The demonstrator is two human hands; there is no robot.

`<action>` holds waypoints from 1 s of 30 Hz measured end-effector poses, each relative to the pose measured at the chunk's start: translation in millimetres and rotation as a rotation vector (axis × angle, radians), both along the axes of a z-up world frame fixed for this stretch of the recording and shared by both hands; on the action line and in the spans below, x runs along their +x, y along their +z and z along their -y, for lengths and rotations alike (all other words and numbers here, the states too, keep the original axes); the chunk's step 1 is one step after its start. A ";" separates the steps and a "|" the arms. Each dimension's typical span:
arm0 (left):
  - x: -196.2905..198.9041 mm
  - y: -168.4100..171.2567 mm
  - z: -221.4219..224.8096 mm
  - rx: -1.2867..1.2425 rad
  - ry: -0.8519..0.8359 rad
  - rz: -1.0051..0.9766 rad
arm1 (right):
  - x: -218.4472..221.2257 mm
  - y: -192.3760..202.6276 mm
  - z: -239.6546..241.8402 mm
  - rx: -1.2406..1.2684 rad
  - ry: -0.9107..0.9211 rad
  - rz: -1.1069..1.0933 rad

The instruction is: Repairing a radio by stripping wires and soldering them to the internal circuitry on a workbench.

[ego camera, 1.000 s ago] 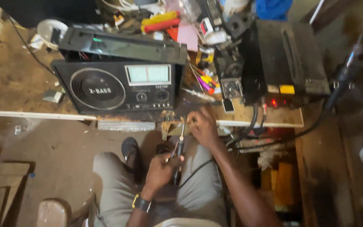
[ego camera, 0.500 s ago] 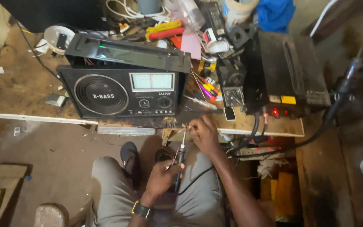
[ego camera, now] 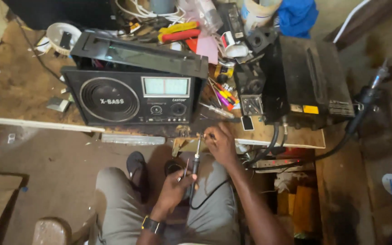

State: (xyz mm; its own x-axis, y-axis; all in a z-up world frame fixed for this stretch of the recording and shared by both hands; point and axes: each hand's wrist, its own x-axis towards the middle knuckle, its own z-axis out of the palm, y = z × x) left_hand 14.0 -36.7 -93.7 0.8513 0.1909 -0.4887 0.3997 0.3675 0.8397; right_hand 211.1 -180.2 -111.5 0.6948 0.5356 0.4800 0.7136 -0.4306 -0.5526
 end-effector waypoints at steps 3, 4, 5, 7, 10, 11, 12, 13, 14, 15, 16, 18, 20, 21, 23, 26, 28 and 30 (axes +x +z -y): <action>-7.5 5.3 1.4 0.028 -0.021 0.028 | -5.4 -3.0 -3.4 -0.001 -0.015 0.005; -5.9 6.7 1.0 0.122 -0.041 0.024 | -2.3 -3.7 -5.6 0.019 -0.035 -0.005; -4.3 8.6 0.5 0.216 -0.060 0.020 | 1.1 -3.8 -7.8 0.039 -0.054 -0.016; -1.8 10.9 -0.9 0.238 -0.067 0.039 | 4.0 -7.7 -1.8 0.016 -0.037 -0.025; -5.0 20.5 1.6 0.261 -0.075 0.004 | 2.8 -16.7 -4.4 -0.011 -0.059 -0.011; -4.1 25.3 1.7 0.276 -0.082 -0.028 | 3.9 -19.2 -7.6 0.000 -0.105 0.034; -5.7 22.6 1.8 0.279 -0.089 -0.021 | 1.6 -15.6 -3.8 0.003 -0.112 0.039; -7.2 20.1 1.7 0.283 -0.098 -0.031 | -0.7 -11.7 -0.3 -0.026 -0.084 -0.052; -9.1 17.5 1.6 0.286 -0.097 -0.043 | -2.0 -8.2 1.3 -0.056 -0.044 -0.144; -2.5 15.3 -2.0 0.289 -0.094 -0.039 | 4.9 -8.7 -2.2 -0.054 -0.042 -0.138; -4.6 12.9 -0.6 0.285 -0.096 -0.024 | 3.2 -11.3 -1.3 -0.015 -0.021 -0.071; -10.0 11.8 2.4 0.280 -0.107 -0.014 | -3.1 -10.8 -0.2 0.022 -0.009 -0.010; -7.0 16.9 1.2 0.286 -0.108 -0.042 | -1.8 -0.3 -4.6 0.074 -0.018 -0.113; -3.1 14.5 0.0 0.293 -0.113 -0.032 | 2.6 -1.9 -1.5 0.080 -0.024 -0.104; -6.2 9.1 2.2 0.277 -0.106 0.002 | 3.6 -7.7 4.1 -0.004 0.046 -0.059; -4.6 14.7 4.8 0.184 -0.033 -0.080 | 15.2 -9.6 -3.0 0.011 0.035 0.094; -11.1 11.4 9.1 0.231 -0.025 -0.031 | 9.2 -8.3 7.9 -0.019 0.052 -0.008; -8.6 3.8 10.0 0.276 -0.001 0.013 | 14.4 -9.8 6.6 -0.051 0.085 -0.112</action>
